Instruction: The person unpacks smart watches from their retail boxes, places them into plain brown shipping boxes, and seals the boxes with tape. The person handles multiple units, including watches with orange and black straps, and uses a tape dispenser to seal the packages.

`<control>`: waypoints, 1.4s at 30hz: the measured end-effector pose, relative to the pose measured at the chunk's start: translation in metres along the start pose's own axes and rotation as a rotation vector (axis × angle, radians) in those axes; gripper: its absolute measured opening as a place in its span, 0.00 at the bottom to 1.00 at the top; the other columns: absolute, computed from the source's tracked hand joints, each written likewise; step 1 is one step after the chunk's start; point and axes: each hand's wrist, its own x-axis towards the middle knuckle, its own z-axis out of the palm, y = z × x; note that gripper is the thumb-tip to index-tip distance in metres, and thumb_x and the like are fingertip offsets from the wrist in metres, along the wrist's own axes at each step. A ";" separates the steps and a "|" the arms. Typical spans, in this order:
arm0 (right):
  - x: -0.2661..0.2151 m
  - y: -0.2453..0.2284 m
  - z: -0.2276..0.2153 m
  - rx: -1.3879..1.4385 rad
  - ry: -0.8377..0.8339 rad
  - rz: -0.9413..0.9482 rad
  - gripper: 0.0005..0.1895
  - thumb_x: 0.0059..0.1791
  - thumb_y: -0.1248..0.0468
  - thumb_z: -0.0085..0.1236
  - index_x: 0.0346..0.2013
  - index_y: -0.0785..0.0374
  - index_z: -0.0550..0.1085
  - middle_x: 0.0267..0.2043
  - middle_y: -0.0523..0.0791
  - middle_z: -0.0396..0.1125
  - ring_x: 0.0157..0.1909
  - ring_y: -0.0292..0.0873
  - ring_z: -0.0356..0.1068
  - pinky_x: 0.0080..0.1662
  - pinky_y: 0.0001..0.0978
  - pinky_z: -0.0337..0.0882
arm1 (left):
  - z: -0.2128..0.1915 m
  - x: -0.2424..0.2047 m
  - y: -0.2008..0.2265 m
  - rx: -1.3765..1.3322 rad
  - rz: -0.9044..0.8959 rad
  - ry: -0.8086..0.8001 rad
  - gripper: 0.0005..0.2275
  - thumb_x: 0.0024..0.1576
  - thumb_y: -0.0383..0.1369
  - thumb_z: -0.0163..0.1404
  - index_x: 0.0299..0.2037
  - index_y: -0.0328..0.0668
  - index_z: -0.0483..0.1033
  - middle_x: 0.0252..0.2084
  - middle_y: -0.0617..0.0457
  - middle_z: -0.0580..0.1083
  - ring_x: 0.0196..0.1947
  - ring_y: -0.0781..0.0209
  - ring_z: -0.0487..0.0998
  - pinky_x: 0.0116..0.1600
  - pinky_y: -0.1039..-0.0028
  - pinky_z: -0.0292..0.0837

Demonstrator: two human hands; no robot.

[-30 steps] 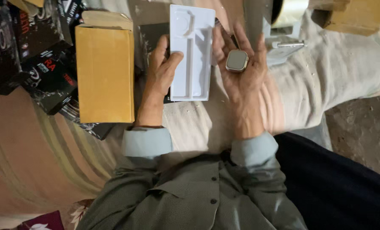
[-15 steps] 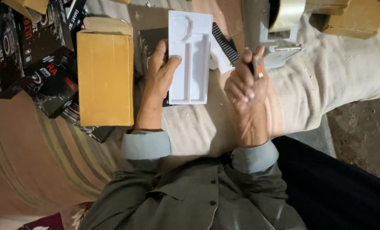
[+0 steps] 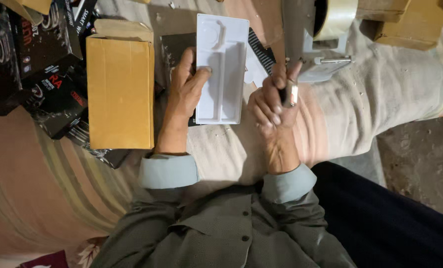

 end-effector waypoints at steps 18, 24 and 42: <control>0.098 0.026 0.030 -1.864 0.161 -0.291 0.13 0.52 0.69 0.66 0.46 0.73 0.73 0.30 0.46 0.74 0.28 0.35 0.71 0.29 0.29 0.68 | 0.000 0.004 -0.014 0.094 0.062 0.059 0.18 0.58 0.30 0.48 0.58 0.37 0.68 0.33 0.49 0.76 0.31 0.64 0.75 0.38 0.69 0.72; 0.076 0.037 0.034 -2.230 0.212 -0.519 0.11 0.53 0.65 0.64 0.46 0.68 0.75 0.48 0.53 0.70 0.34 0.46 0.71 0.39 0.40 0.71 | 0.003 0.006 -0.022 0.109 -0.007 0.072 0.16 0.57 0.30 0.48 0.56 0.38 0.71 0.30 0.50 0.74 0.29 0.64 0.72 0.35 0.69 0.70; 0.038 0.052 0.011 -2.486 -0.080 -0.616 0.17 0.54 0.66 0.59 0.59 0.60 0.77 0.63 0.56 0.63 0.61 0.60 0.60 0.61 0.52 0.64 | 0.005 0.002 -0.020 0.169 0.027 0.086 0.11 0.61 0.27 0.46 0.53 0.39 0.68 0.30 0.47 0.74 0.27 0.60 0.74 0.33 0.67 0.70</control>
